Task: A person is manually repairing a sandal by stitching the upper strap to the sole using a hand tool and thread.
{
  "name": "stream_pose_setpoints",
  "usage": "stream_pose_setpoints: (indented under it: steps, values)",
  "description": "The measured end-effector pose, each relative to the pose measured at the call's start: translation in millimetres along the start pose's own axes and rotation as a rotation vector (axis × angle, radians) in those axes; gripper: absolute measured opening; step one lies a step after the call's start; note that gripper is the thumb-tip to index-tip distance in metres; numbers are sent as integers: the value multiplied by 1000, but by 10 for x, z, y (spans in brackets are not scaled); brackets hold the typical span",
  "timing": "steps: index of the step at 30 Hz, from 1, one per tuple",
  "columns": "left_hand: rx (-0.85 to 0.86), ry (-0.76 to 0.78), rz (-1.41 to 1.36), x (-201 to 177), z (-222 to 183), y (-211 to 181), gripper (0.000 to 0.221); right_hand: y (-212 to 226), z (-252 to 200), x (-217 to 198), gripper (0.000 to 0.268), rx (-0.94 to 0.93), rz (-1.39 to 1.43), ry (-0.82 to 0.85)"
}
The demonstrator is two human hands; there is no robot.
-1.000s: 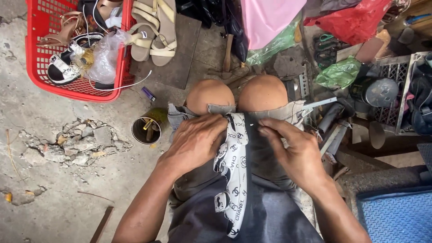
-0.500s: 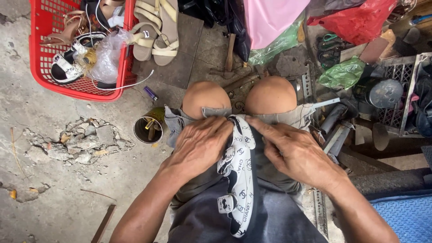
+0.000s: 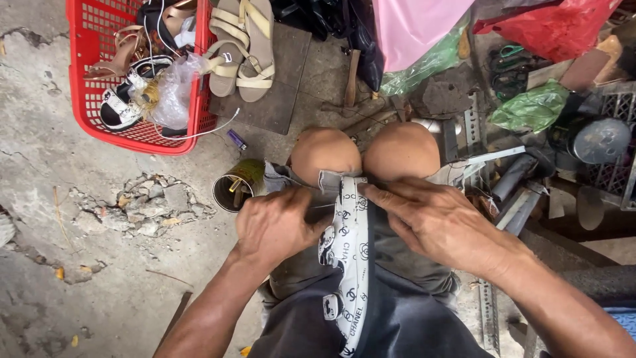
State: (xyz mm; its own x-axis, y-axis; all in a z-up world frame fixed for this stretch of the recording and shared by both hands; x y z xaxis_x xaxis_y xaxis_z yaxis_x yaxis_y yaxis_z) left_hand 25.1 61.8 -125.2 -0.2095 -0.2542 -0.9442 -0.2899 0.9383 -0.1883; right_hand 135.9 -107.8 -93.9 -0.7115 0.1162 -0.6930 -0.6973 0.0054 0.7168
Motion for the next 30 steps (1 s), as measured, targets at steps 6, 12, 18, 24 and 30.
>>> stream_pose_setpoints:
  steps: [6,12,18,24,30]
  values:
    - [-60,-180,30,-334,-427,441,60,44,33,46,54,43,-240,42]
    - [-340,-113,-49,-242,-679,801,63,215,-33,33,57,38,-214,-15]
    - [-434,29,-288,-223,-539,674,58,258,-482,284,53,211,-345,-221]
    - [-310,114,-615,-160,-271,340,51,179,-885,659,28,229,-153,-428]
    - [-605,548,-1270,-27,-307,324,61,406,-1106,460,23,254,163,-508]
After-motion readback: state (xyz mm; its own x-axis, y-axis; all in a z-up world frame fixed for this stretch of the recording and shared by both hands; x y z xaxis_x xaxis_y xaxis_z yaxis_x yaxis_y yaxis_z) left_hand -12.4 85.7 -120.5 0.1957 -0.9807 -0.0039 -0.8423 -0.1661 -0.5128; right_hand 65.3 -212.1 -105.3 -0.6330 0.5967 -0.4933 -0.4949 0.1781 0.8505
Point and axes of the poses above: each hand's wrist, its own z-axis towards the middle knuckle, its own x-axis out of the palm, y = z × x, the point moved 7 cm from there along z, towards the middle knuckle, and after that the axes turned 13 degrees about -x, right-handed, at the moved point
